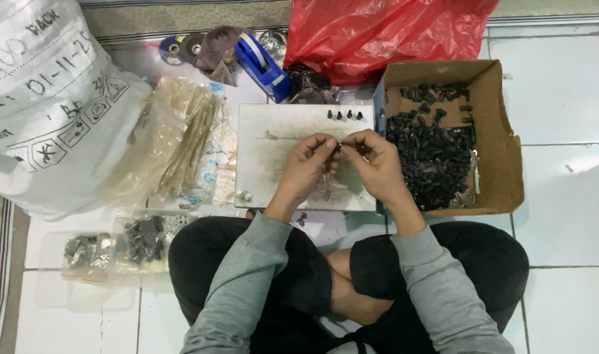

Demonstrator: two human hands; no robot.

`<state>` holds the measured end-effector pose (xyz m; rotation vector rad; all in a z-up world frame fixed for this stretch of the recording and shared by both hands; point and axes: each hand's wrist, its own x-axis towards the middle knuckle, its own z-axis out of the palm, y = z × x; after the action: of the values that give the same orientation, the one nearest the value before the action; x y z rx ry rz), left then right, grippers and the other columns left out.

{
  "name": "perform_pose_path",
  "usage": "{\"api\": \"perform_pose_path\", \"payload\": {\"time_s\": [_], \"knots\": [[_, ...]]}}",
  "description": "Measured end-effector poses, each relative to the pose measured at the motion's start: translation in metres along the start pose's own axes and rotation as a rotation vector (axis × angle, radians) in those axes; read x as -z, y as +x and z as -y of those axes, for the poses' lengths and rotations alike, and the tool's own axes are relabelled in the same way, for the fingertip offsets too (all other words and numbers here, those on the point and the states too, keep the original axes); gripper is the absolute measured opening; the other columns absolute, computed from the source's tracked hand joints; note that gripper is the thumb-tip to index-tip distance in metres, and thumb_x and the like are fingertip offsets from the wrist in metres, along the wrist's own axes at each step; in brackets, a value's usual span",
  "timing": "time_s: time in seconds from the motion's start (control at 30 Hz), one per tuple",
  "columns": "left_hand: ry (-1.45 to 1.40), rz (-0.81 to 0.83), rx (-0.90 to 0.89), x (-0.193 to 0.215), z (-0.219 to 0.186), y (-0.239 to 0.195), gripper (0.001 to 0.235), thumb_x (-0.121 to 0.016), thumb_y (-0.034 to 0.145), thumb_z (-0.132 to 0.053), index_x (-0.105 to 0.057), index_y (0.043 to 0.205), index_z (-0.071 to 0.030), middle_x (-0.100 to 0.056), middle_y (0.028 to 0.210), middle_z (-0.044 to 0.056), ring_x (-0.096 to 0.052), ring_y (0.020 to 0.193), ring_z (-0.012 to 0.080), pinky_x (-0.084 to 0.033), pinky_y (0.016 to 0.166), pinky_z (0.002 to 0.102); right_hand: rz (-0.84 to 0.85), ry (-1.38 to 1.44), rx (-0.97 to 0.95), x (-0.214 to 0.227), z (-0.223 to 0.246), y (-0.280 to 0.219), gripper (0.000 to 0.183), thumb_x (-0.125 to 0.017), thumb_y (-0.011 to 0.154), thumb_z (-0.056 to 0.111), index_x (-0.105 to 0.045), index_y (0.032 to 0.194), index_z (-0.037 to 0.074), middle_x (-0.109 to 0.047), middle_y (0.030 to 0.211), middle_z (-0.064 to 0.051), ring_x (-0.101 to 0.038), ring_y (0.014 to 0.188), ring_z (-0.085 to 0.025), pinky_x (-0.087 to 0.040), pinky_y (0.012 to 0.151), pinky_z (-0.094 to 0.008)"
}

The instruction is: Arranging small black metal fasteners or rivets onto a white template with holes while sitting on the floor.

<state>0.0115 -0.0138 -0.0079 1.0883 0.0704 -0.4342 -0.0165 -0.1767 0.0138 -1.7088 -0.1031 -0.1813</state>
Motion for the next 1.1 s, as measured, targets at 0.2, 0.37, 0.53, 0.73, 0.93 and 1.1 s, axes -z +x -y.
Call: {"api": "perform_pose_path", "payload": {"time_s": [0.2,0.37,0.53,0.73,0.93,1.1], "knots": [[0.72,-0.092,-0.53,-0.029,-0.044,-0.032,0.023,-0.059,0.103,-0.018,-0.071,0.12,-0.008,-0.068,0.111,0.015,-0.067,0.1,0.0299,-0.057,0.085,0.044,-0.04,-0.02,-0.034,0.002,-0.012,-0.002,0.007,-0.069,0.1,0.004,-0.071,0.1,-0.003,-0.067,0.08,-0.011,-0.066,0.075,-0.016,-0.056,0.066,-0.029],[1.079,-0.035,-0.876,-0.021,-0.037,-0.026,0.031,-0.074,0.087,0.001,-0.068,0.117,-0.003,-0.06,0.103,0.015,-0.063,0.096,0.0356,-0.054,0.084,0.045,-0.078,-0.038,-0.084,-0.005,-0.011,-0.004,0.006,-0.07,0.096,0.001,-0.071,0.099,-0.004,-0.066,0.076,-0.011,-0.065,0.074,-0.014,-0.055,0.064,-0.028],[1.147,-0.022,-0.919,-0.017,-0.034,-0.02,0.023,-0.073,0.087,0.005,-0.069,0.108,-0.001,-0.062,0.094,0.013,-0.066,0.089,0.0342,-0.055,0.08,0.042,-0.132,0.04,-0.139,-0.015,-0.027,-0.004,0.004,-0.073,0.094,0.001,-0.072,0.095,-0.002,-0.067,0.074,-0.009,-0.062,0.072,-0.01,-0.054,0.063,-0.025],[0.981,-0.064,-0.651,-0.002,-0.014,0.005,0.019,-0.07,0.093,-0.003,-0.069,0.112,-0.002,-0.066,0.099,0.016,-0.071,0.092,0.0372,-0.06,0.078,0.044,-0.143,0.081,-0.175,-0.021,-0.048,-0.004,0.018,-0.071,0.097,0.004,-0.072,0.114,-0.002,-0.072,0.088,-0.012,-0.065,0.078,-0.012,-0.056,0.067,-0.026],[0.917,-0.171,-0.581,0.018,-0.004,0.044,0.021,-0.07,0.092,-0.001,-0.07,0.113,0.001,-0.066,0.101,0.018,-0.072,0.094,0.0409,-0.062,0.078,0.047,-0.097,0.011,-0.199,-0.029,-0.054,-0.007,0.02,-0.071,0.095,0.003,-0.072,0.115,-0.002,-0.071,0.091,-0.012,-0.064,0.083,-0.012,-0.058,0.07,-0.028],[1.024,-0.227,-0.565,0.021,-0.008,0.056,0.02,-0.069,0.093,-0.003,-0.071,0.113,0.001,-0.067,0.1,0.018,-0.07,0.098,0.0405,-0.059,0.083,0.047,-0.062,-0.067,-0.25,-0.03,-0.065,-0.009,0.023,-0.068,0.095,0.003,-0.071,0.118,-0.001,-0.072,0.09,-0.012,-0.065,0.077,-0.013,-0.057,0.067,-0.03]]}}
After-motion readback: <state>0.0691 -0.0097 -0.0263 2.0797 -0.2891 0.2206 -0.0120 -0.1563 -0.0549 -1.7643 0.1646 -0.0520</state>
